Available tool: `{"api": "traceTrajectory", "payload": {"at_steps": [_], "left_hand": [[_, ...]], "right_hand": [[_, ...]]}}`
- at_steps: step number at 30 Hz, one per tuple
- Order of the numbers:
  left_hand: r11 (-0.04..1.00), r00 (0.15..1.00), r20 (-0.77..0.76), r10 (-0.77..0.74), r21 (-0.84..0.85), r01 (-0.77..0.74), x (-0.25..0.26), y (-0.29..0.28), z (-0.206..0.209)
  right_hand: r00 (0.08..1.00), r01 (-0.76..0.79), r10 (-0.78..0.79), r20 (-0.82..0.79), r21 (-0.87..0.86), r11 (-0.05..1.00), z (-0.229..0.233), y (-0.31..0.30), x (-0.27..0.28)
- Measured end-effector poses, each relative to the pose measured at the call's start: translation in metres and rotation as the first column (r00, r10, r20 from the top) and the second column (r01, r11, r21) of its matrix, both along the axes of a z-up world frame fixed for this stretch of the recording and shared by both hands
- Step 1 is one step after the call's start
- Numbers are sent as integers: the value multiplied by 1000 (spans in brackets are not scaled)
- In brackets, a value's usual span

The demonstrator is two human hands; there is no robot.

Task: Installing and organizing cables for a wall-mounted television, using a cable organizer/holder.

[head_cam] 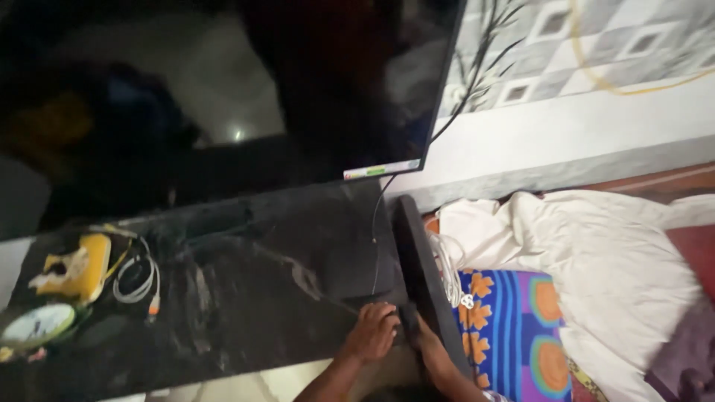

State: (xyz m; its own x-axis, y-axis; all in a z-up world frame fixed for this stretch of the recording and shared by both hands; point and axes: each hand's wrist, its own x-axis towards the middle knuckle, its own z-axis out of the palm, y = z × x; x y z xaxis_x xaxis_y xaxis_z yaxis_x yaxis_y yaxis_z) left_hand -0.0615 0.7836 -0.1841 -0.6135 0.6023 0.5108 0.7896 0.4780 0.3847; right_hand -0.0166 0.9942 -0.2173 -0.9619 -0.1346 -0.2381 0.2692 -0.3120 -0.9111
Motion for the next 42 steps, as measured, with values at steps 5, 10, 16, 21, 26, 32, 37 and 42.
{"api": "traceTrajectory", "payload": {"at_steps": [5,10,16,21,26,32,37,42], "left_hand": [[993,999,-33,-3,119,7,-1,1,3],[972,991,-124,-58,220,85,2,27,84],[912,967,-92,-236,323,253,-9,26,226],[913,903,-294,-313,167,371,-40,23,336],[955,725,-654,-218,9,296,-102,43,457],[990,491,-868,-78,-8,142,-171,69,580],[997,484,-873,59,73,9,-276,65,675],[941,695,-649,309,101,-323,-331,54,763]], "right_hand": [[957,97,-14,291,-270,958,9,41,39],[860,491,-370,352,-369,789,99,53,16],[870,487,-465,165,-441,754,191,62,-31],[848,443,-518,-116,-382,811,311,61,-76],[718,383,-484,-500,-298,875,424,95,-152],[421,503,-342,-840,-98,859,562,109,-240],[248,522,-203,-947,-46,852,633,121,-343],[-70,661,24,-997,-28,750,708,93,-385]]}}
